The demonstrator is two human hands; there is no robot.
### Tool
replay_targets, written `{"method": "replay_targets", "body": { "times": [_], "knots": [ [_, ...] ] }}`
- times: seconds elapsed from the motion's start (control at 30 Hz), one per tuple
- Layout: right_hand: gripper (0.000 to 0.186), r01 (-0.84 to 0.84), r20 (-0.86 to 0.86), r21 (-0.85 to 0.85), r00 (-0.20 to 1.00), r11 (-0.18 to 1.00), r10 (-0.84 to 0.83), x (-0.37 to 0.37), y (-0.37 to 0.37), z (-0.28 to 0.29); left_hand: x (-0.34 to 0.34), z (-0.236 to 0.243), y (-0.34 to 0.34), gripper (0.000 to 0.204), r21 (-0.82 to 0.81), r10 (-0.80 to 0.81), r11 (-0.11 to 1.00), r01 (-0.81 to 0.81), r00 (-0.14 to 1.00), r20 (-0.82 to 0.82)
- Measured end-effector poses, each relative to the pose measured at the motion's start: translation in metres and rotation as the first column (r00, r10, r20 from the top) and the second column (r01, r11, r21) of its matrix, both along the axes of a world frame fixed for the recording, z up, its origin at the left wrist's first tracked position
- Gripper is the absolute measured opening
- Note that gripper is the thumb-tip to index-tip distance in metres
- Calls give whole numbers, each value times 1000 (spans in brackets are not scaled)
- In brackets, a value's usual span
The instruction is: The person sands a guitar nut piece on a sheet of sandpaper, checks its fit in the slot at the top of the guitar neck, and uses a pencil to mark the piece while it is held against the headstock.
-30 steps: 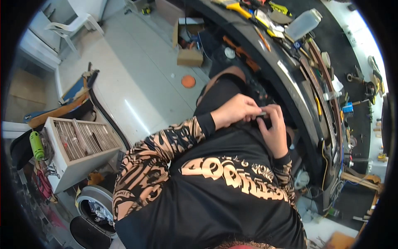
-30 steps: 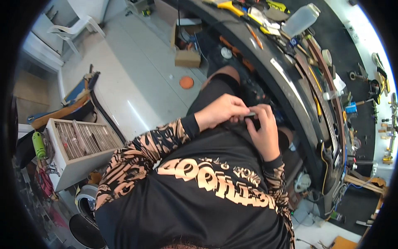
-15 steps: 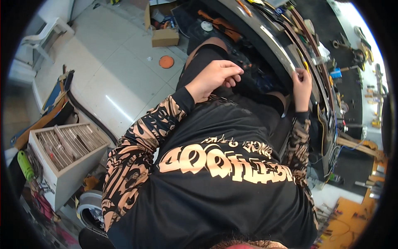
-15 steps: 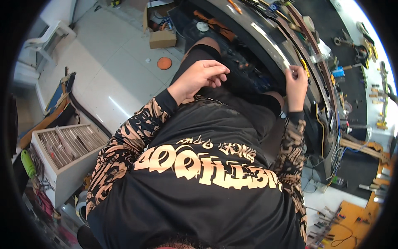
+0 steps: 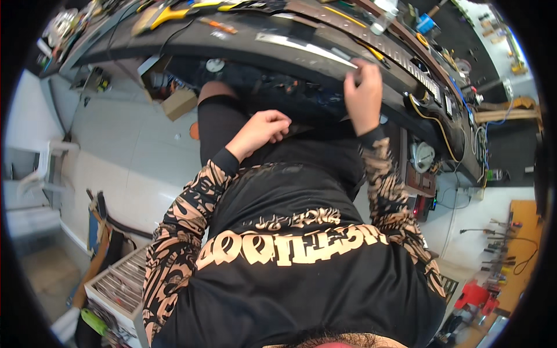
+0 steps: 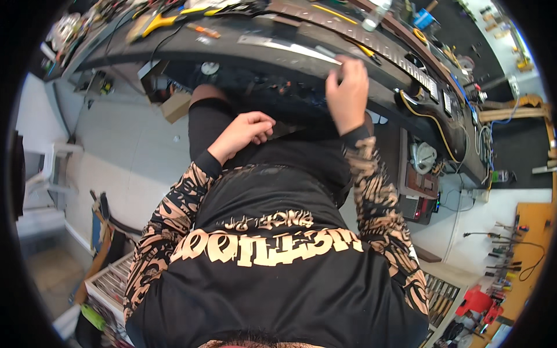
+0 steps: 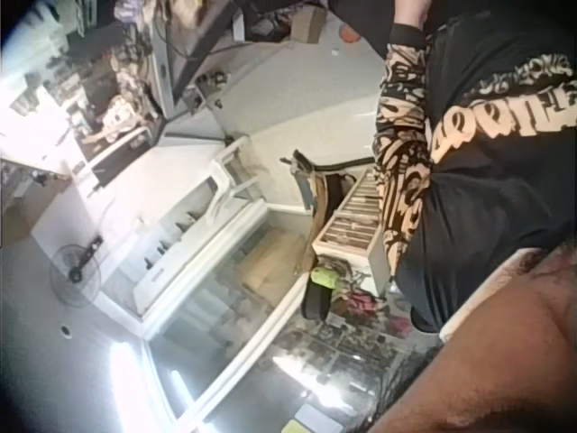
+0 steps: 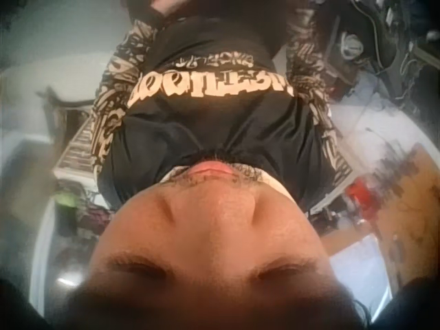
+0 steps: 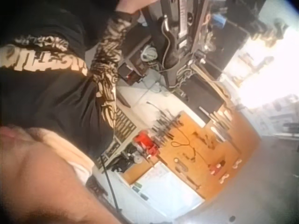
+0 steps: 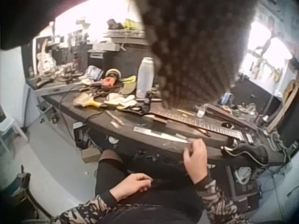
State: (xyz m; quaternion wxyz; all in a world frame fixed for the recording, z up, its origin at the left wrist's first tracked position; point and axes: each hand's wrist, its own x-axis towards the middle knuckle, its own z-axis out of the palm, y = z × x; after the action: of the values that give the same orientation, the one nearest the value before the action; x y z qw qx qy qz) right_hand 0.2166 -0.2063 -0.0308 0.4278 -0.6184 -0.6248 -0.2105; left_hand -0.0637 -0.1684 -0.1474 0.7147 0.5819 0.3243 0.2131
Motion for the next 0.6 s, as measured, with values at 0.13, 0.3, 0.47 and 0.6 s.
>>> {"method": "replay_targets", "body": {
  "times": [0.13,0.3,0.47,0.6],
  "knots": [
    [15,-290,-79,-260,957,921,279,-54,-92,-47,-1,-32,7,44,458,-25,879,132,972,-232],
    [55,-221,-650,-593,699,774,-298,25,-15,-134,86,-29,40,60,871,382,359,336,798,-466],
    [52,-147,-784,-394,569,907,-248,74,30,-107,177,-56,104,54,846,242,275,457,818,-521],
    [50,-156,-816,-394,513,906,-267,96,21,-137,171,-71,109,54,819,214,294,493,801,-559]
  ]
}}
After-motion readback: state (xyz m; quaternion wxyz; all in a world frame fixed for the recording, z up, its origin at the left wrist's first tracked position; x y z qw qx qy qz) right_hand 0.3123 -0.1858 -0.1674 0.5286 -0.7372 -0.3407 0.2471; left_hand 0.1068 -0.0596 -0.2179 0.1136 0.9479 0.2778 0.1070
